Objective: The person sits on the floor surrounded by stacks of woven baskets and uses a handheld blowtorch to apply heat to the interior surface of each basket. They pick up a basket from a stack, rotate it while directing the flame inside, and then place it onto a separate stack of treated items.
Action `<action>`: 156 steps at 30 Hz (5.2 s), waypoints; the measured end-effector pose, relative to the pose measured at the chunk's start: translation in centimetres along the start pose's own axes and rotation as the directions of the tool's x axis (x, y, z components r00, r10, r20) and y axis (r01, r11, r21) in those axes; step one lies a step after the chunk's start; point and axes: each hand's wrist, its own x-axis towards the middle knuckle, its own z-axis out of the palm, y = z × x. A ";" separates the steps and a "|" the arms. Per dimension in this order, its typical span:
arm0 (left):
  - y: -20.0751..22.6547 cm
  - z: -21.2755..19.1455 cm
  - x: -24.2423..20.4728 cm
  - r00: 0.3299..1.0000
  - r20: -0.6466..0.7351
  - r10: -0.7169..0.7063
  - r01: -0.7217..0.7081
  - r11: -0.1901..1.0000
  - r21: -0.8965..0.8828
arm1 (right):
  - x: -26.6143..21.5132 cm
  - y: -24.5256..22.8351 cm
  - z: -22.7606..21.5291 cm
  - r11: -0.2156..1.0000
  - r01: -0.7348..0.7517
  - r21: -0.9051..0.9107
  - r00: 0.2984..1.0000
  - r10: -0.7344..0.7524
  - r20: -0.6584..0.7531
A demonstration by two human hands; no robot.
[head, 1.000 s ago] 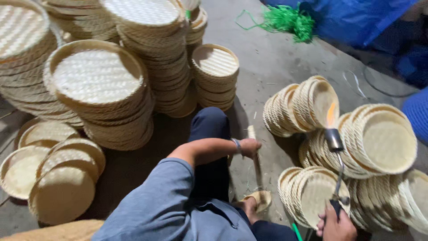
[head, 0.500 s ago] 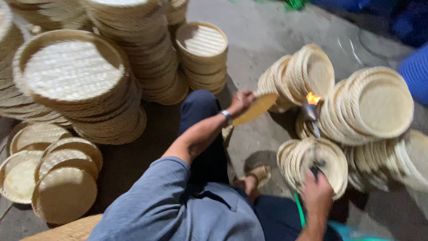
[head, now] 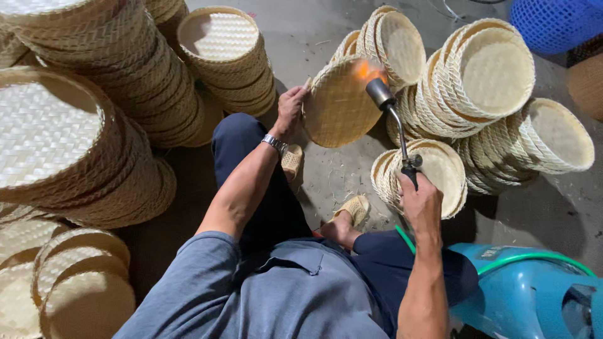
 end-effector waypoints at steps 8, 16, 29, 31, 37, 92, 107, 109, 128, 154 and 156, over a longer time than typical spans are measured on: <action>3.1 1.9 -2.1 0.995 -0.014 -0.100 0.101 0.993 0.063 | -1.7 -2.7 0.5 0.999 0.038 0.035 0.993 -0.041 0.107; 1.2 -0.1 0.0 0.999 0.040 0.000 0.009 0.973 -0.231 | -2.0 0.5 0.6 0.987 0.132 -0.091 0.976 -0.113 0.187; 4.4 2.3 -2.3 0.985 0.137 -0.107 0.124 0.985 -0.120 | 3.6 -1.4 -5.6 0.992 0.001 0.125 0.992 -0.017 0.125; 5.2 2.6 -2.7 0.983 0.163 -0.090 0.108 0.989 -0.105 | 3.9 -1.2 -7.3 0.994 -0.038 0.101 0.994 0.027 0.110; 6.6 2.9 -3.0 0.977 0.190 -0.098 0.150 0.948 -0.279 | 2.5 0.3 -8.7 0.994 -0.078 0.077 0.996 0.073 0.060; 8.1 3.2 -1.8 0.950 0.310 -0.040 0.107 0.974 -0.201 | 1.0 5.4 -10.0 0.928 -0.172 0.331 0.980 0.127 0.153; 5.9 5.1 -3.2 0.943 0.312 -0.118 0.155 0.983 -0.097 | 1.4 0.9 -8.7 0.985 -0.089 0.149 0.992 0.073 0.107; 5.0 6.2 -3.4 0.939 0.326 -0.111 0.154 0.982 -0.109 | 1.5 -0.6 -8.9 0.989 -0.066 0.129 0.989 0.047 0.141; 6.5 6.3 -2.2 0.937 0.279 -0.211 0.285 0.923 -0.259 | 1.9 2.3 -6.4 0.972 -0.093 0.216 0.986 0.060 0.154; 13.7 -14.3 12.0 0.743 0.475 0.471 -0.351 -0.331 0.876 | 0.2 15.8 -2.3 0.991 -0.084 0.103 0.996 0.083 0.010; 13.2 -15.8 12.6 0.754 0.454 0.475 -0.302 -0.362 0.882 | 0.5 17.8 -2.3 0.988 -0.132 0.083 0.991 0.131 0.018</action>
